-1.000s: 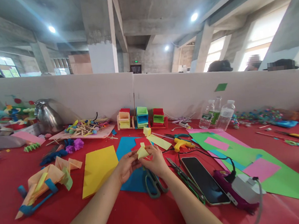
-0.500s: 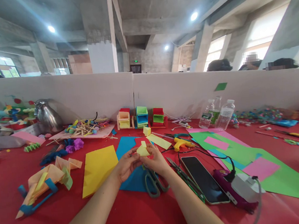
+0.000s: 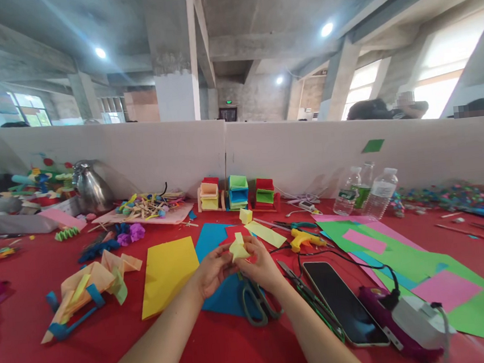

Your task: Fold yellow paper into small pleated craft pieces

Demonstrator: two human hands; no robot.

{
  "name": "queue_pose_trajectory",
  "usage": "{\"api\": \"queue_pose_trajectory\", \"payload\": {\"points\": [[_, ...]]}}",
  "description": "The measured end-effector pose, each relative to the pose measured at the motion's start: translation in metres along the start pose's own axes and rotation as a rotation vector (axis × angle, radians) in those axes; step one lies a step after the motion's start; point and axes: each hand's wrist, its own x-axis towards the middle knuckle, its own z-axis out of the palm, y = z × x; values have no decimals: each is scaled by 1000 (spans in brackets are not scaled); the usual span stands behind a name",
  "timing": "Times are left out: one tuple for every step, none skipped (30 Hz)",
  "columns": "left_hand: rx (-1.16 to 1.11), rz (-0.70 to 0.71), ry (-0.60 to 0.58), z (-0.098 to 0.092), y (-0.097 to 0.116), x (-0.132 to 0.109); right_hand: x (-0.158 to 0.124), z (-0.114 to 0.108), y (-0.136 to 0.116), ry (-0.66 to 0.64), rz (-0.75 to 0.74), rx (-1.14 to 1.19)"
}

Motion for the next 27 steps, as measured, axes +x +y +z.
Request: {"api": "queue_pose_trajectory", "payload": {"points": [[-4,0,0,0,0,0,0,0,0,-14,-5,2],[-8,1,-2,0,0,1,0,0,1,-28,-9,3],[-13,3,-4,-1,-1,1,1,-1,1,-36,-11,3],[-18,7,-7,-1,-1,1,1,-1,1,-36,-10,1],[-23,9,-10,-1,-1,1,1,-1,1,-31,-7,-1],[-28,11,-13,-2,-2,2,2,0,1,-23,-3,-3],[-35,12,-16,-2,-2,2,2,0,1,-14,0,-4],[-41,12,-19,-2,-2,2,3,0,0,-6,2,-3],[-48,12,-24,-2,-2,2,3,-1,-1,2,4,0],[-55,13,-29,-2,-2,2,3,-1,-2,8,5,4],[-62,12,-37,-1,-2,1,4,-1,-4,12,5,8],[-68,11,-46,-1,-1,1,4,-1,-5,15,6,13],[-72,9,-55,0,-1,1,4,-2,-6,16,7,17],[-77,8,-63,1,-1,1,4,-2,-7,15,8,21],[-81,8,-68,1,-1,0,3,-2,-8,12,8,25],[-85,9,-68,2,-1,0,3,-2,-8,7,8,29],[-88,12,-65,2,-1,0,3,-2,-8,2,6,32],[-91,15,-60,2,-1,0,3,-2,-9,-4,4,35],[-92,16,-54,2,-1,0,3,-2,-9,-9,2,36],[-93,17,-48,2,-1,1,2,-2,-9,-11,1,36],[-95,16,-44,2,-1,1,2,-2,-10,-8,1,36],[-96,16,-40,2,-2,1,2,-3,-11,-1,1,37],[-98,15,-35,2,-2,1,2,-3,-12,10,2,38],[-101,14,-29,3,-2,1,2,-3,-13,24,1,40],[-103,13,-24,3,-2,1,2,-2,-14,38,1,41],[-104,10,-20,3,-2,1,3,-2,-15,54,0,41],[-105,6,-18,4,-2,1,3,-2,-15,68,-2,40]]}}
